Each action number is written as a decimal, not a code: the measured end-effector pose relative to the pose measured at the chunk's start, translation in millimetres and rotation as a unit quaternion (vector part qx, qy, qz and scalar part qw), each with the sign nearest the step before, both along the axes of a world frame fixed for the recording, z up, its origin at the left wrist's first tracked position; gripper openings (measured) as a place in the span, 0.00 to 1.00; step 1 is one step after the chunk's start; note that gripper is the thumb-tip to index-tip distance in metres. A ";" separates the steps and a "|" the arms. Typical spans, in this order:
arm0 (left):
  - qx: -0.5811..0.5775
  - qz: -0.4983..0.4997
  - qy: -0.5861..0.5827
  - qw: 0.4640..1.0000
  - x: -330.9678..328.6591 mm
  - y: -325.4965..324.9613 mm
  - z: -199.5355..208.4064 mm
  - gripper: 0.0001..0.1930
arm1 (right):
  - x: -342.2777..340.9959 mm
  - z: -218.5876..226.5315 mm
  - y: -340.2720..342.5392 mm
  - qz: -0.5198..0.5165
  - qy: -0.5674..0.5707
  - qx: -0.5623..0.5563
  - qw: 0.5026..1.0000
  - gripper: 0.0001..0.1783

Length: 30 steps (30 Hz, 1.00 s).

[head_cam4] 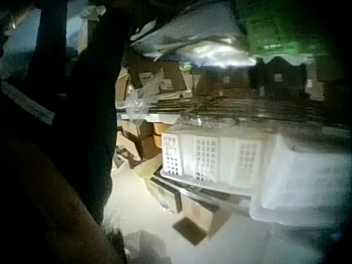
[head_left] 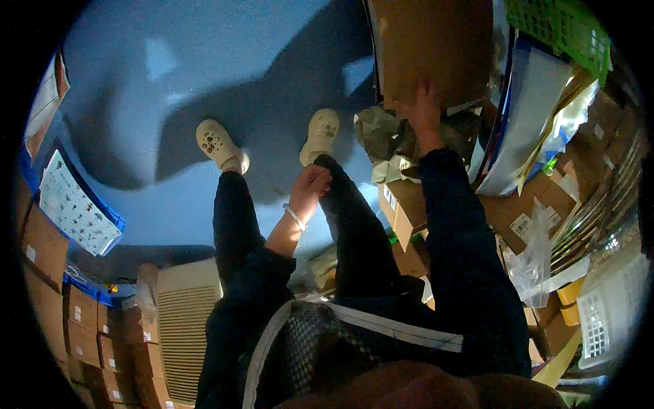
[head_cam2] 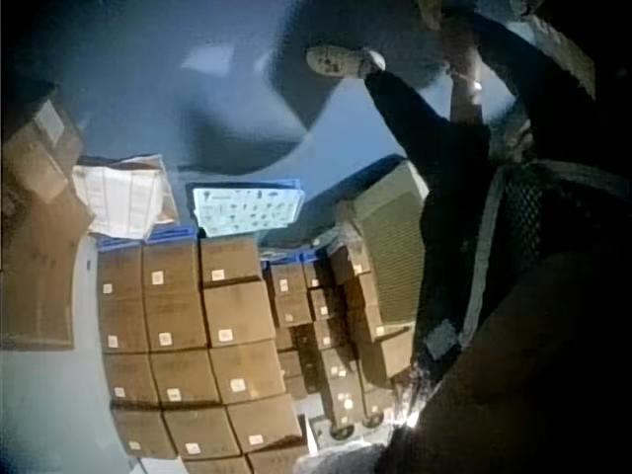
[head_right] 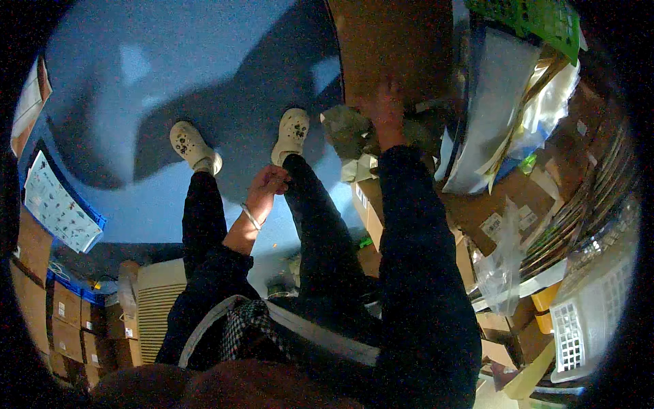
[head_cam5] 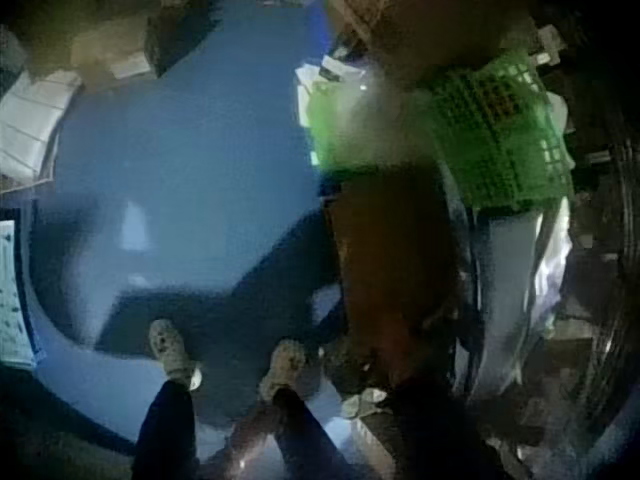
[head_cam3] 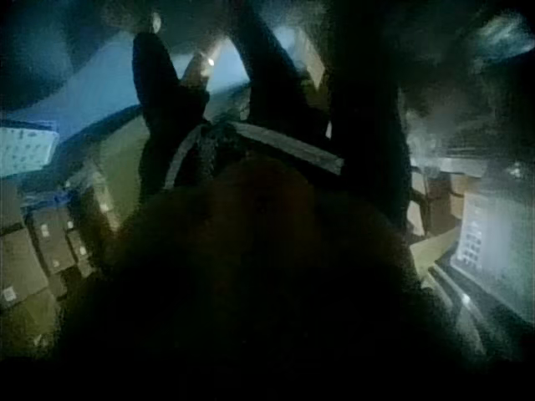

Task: The person assembles flat-packed cardboard boxes by folding and taping the flaps. They repeatedly pick up a box, fold the sides, and secure them with tape, then move to the next box. The person also gathers and stacks completed boxes.

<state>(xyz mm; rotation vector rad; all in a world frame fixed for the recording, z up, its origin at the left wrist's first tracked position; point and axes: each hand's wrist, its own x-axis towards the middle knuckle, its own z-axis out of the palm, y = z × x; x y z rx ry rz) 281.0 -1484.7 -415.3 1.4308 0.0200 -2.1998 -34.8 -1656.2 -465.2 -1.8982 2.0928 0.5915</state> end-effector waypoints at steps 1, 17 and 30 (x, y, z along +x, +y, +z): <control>-0.009 0.011 0.001 1.000 0.0 0.6 -0.6 0.07 | 6.8 5.3 -3.5 -0.022 -0.004 0.016 1.000 0.55; 0.005 0.025 0.019 1.000 -1.4 -20.3 8.6 0.06 | 3.5 -6.9 -1.1 -0.043 0.013 0.035 0.998 0.59; 0.030 0.025 0.001 0.999 -5.6 -19.2 0.1 0.05 | 46.9 -17.4 -3.1 -0.104 0.051 -0.039 0.992 0.59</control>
